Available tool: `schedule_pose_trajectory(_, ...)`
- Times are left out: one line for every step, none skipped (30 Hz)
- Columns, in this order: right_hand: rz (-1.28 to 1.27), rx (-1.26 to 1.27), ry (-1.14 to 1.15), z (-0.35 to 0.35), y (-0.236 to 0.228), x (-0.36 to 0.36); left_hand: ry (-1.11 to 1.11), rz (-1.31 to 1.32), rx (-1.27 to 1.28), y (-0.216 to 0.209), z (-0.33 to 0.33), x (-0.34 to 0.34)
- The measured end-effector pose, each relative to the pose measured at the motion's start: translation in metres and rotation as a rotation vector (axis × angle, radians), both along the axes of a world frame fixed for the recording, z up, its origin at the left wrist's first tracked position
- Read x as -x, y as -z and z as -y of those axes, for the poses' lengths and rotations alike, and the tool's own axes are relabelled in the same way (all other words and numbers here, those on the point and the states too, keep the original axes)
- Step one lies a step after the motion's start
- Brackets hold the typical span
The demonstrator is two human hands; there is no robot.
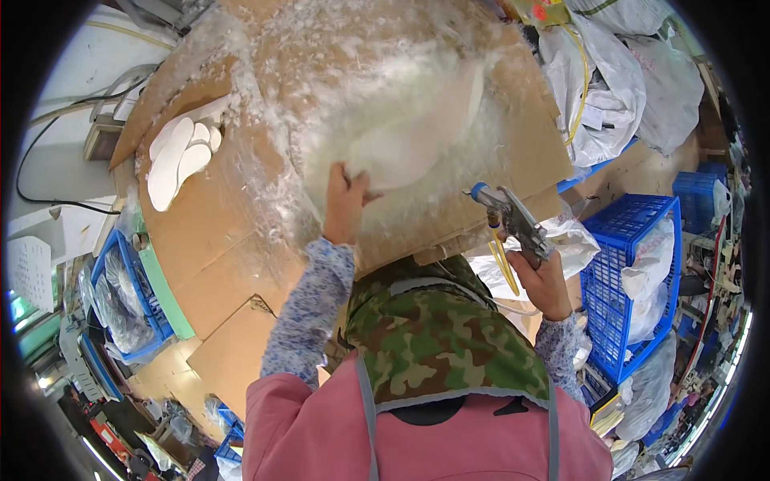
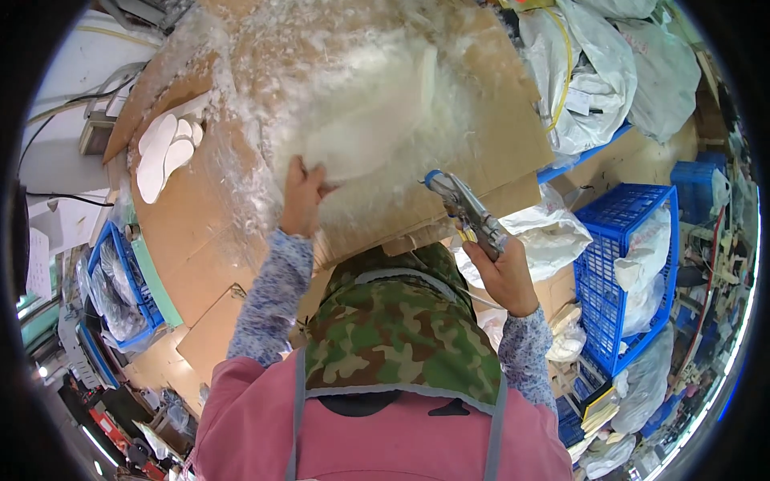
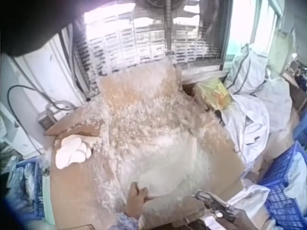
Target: Applying glue using a pneumatic spray gun to shoe insoles and arranging them on a cardboard board.
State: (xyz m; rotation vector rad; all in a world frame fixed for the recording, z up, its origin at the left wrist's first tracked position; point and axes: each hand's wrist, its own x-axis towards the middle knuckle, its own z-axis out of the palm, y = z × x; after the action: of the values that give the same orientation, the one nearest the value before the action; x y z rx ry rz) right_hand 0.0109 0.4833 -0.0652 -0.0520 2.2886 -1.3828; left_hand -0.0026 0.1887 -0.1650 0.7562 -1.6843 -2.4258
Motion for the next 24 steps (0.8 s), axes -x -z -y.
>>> schedule_pose_trajectory(-0.128,0.133,-0.028,0.006,0.007,0.002,-0.013,0.047,0.005,0.02,-0.002,-0.012)
schedule_pose_trajectory(-0.131,0.154,-0.027,0.008,0.01,0.003,-0.001,0.138,0.157,0.036,-0.004,-0.023)
schedule_pose_trajectory(-0.078,0.078,-0.103,0.011,0.013,0.005,0.024,0.299,0.275,0.05,-0.004,-0.034)
schedule_pose_trajectory(-0.003,-0.009,-0.158,0.013,0.014,0.006,0.003,0.25,0.303,0.06,-0.005,-0.042)
schedule_pose_trajectory(-0.012,-0.015,-0.212,0.018,0.015,0.006,-0.008,0.216,0.312,0.067,-0.006,-0.048)
schedule_pose_trajectory(0.004,-0.016,-0.228,0.023,0.015,0.006,-0.022,0.207,0.267,0.071,-0.006,-0.053)
schedule_pose_trajectory(-0.025,-0.017,-0.274,0.029,0.016,0.006,-0.035,0.196,0.319,0.072,-0.007,-0.057)
schedule_pose_trajectory(-0.088,-0.018,-0.325,0.036,0.016,0.006,-0.066,0.159,0.183,0.071,-0.008,-0.058)
schedule_pose_trajectory(-0.061,-0.005,-0.35,0.041,0.016,0.006,-0.084,0.032,0.043,0.07,-0.008,-0.059)
schedule_pose_trajectory(-0.053,-0.008,-0.364,0.048,0.016,0.005,-0.109,0.126,0.042,0.067,-0.008,-0.06)
schedule_pose_trajectory(-0.083,0.002,-0.403,0.052,0.016,0.004,-0.066,0.16,0.159,0.065,-0.008,-0.059)
schedule_pose_trajectory(-0.114,0.011,-0.44,0.056,0.016,0.002,-0.02,0.182,0.26,0.063,-0.008,-0.059)
schedule_pose_trajectory(-0.139,0.017,-0.456,0.06,0.016,0.0,-0.028,0.196,0.266,0.062,-0.007,-0.059)
schedule_pose_trajectory(-0.136,0.011,-0.463,0.062,0.016,-0.001,-0.015,0.238,0.289,0.061,-0.007,-0.06)
schedule_pose_trajectory(-0.101,0.01,-0.476,0.063,0.016,-0.002,0.002,0.269,0.296,0.062,-0.007,-0.061)
schedule_pose_trajectory(-0.075,0.014,-0.481,0.064,0.016,-0.003,-0.001,0.283,0.305,0.062,-0.007,-0.061)
schedule_pose_trajectory(-0.064,0.003,-0.488,0.063,0.016,-0.004,-0.012,0.274,0.291,0.063,-0.007,-0.062)
schedule_pose_trajectory(-0.061,-0.028,-0.489,0.063,0.016,-0.005,-0.02,0.247,0.263,0.064,-0.008,-0.062)
schedule_pose_trajectory(-0.064,-0.043,-0.477,0.061,0.016,-0.005,-0.021,0.265,0.271,0.065,-0.009,-0.063)
schedule_pose_trajectory(-0.056,-0.062,-0.489,0.06,0.016,-0.005,-0.03,0.236,0.299,0.066,-0.01,-0.063)
schedule_pose_trajectory(-0.069,-0.082,-0.471,0.059,0.016,-0.005,-0.035,0.178,0.315,0.066,-0.01,-0.063)
schedule_pose_trajectory(-0.094,-0.083,-0.445,0.058,0.016,-0.005,-0.034,0.205,0.327,0.066,-0.011,-0.063)
schedule_pose_trajectory(-0.082,-0.103,-0.446,0.056,0.016,-0.004,-0.035,0.209,0.331,0.065,-0.012,-0.063)
schedule_pose_trajectory(-0.068,-0.09,-0.411,0.055,0.017,-0.003,-0.036,0.209,0.318,0.065,-0.013,-0.063)
